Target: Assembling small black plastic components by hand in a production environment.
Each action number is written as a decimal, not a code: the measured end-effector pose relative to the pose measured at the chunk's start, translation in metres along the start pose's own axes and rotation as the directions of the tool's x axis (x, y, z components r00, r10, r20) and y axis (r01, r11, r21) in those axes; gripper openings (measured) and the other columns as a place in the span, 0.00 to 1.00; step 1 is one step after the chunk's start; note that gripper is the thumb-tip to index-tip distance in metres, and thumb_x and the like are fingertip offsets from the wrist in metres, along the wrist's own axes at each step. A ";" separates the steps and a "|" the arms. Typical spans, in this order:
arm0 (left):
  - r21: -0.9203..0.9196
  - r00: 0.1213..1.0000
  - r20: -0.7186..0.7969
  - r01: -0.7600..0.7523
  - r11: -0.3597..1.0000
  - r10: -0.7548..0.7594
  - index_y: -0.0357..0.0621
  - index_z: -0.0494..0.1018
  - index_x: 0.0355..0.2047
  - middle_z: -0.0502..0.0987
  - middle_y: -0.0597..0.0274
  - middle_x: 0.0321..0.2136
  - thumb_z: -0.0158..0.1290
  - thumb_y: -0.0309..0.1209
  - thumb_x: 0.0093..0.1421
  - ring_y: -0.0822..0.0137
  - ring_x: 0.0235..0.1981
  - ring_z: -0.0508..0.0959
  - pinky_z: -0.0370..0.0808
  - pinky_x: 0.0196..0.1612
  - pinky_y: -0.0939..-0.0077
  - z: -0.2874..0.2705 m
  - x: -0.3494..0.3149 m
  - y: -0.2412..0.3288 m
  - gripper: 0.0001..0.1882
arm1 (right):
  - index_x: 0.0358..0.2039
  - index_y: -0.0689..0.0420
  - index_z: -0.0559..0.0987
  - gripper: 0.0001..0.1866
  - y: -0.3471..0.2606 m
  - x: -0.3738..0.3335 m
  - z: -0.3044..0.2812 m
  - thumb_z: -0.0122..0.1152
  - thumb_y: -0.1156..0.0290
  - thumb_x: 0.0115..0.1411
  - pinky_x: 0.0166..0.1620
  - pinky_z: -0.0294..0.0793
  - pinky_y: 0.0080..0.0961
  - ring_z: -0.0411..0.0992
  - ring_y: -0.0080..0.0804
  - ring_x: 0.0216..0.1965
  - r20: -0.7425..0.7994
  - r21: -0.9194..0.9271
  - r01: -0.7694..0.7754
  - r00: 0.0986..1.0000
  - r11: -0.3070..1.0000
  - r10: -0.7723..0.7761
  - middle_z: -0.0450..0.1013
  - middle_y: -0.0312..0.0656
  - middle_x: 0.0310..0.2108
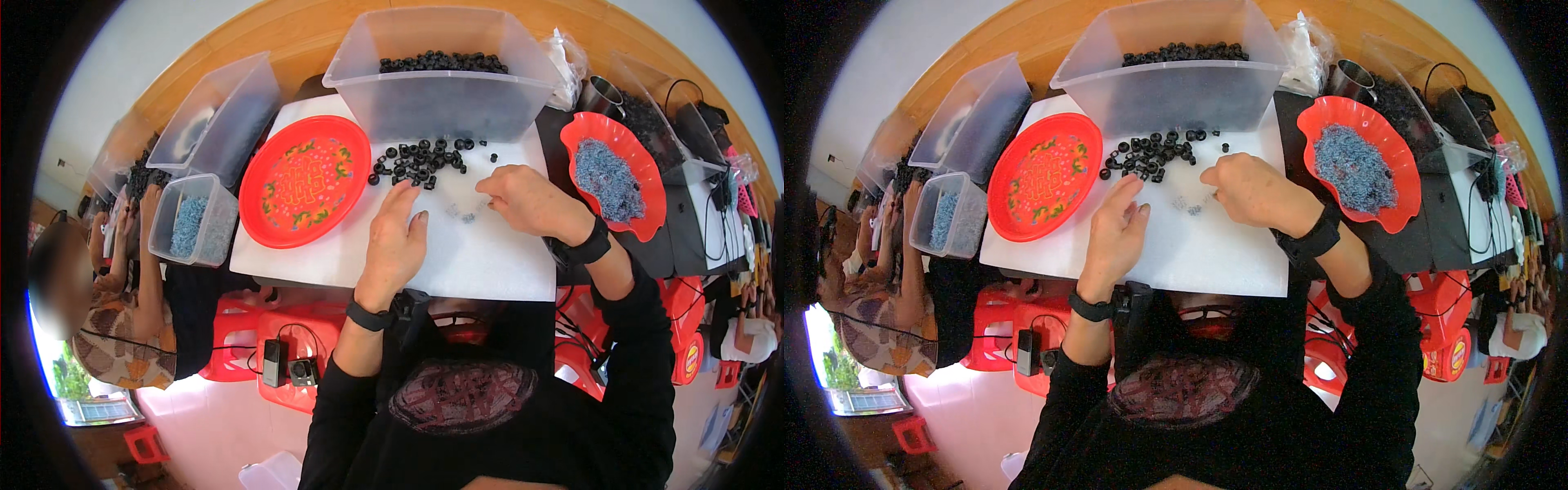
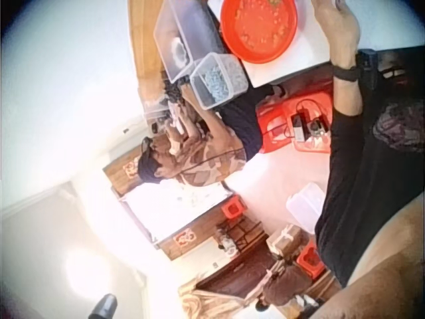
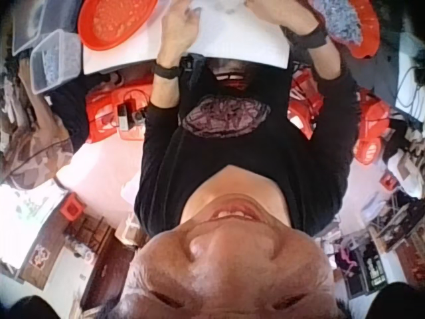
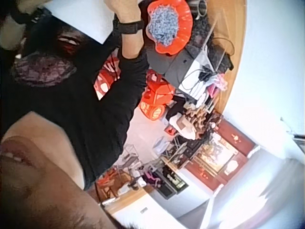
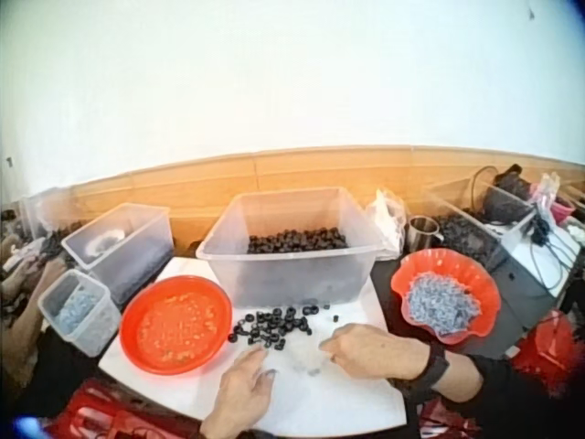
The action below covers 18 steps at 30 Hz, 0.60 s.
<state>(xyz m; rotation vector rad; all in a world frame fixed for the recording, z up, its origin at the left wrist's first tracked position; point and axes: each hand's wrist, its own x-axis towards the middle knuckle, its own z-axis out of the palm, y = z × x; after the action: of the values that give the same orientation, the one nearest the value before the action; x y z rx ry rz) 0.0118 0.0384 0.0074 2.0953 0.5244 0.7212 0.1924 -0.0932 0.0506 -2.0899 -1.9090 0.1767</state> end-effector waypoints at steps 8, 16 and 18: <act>0.169 0.998 -0.043 -0.027 0.985 0.035 0.33 0.69 0.43 0.71 0.49 0.45 0.50 0.22 0.53 0.60 0.39 0.75 0.71 0.40 0.74 -0.003 0.005 0.011 0.15 | 0.26 0.61 0.76 0.06 0.001 0.000 0.012 0.55 0.78 0.45 0.36 0.69 0.35 0.69 0.47 0.32 -0.017 0.004 0.073 0.997 0.997 -0.073 0.68 0.48 0.24; 0.460 0.954 0.050 -0.286 0.841 0.297 0.35 0.71 0.40 0.71 0.47 0.45 0.44 0.16 0.50 0.48 0.40 0.71 0.67 0.46 0.64 0.009 0.034 0.007 0.16 | 0.22 0.65 0.72 0.02 -0.001 -0.006 0.009 0.53 0.79 0.45 0.34 0.69 0.37 0.69 0.50 0.30 -0.159 0.040 0.108 0.982 0.993 -0.101 0.68 0.52 0.23; 0.473 0.954 0.086 -0.293 0.831 0.288 0.35 0.72 0.39 0.71 0.48 0.44 0.43 0.15 0.49 0.48 0.40 0.71 0.68 0.45 0.64 0.011 0.035 0.003 0.16 | 0.24 0.65 0.69 0.03 -0.005 -0.013 0.005 0.52 0.79 0.47 0.34 0.68 0.38 0.68 0.51 0.29 -0.212 0.137 0.057 0.977 0.989 -0.027 0.68 0.53 0.24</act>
<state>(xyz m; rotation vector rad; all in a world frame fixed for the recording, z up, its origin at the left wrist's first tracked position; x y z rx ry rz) 0.0459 0.0507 0.0152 2.6889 0.4082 0.8106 0.1846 -0.1053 0.0456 -1.8918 -1.7605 0.0770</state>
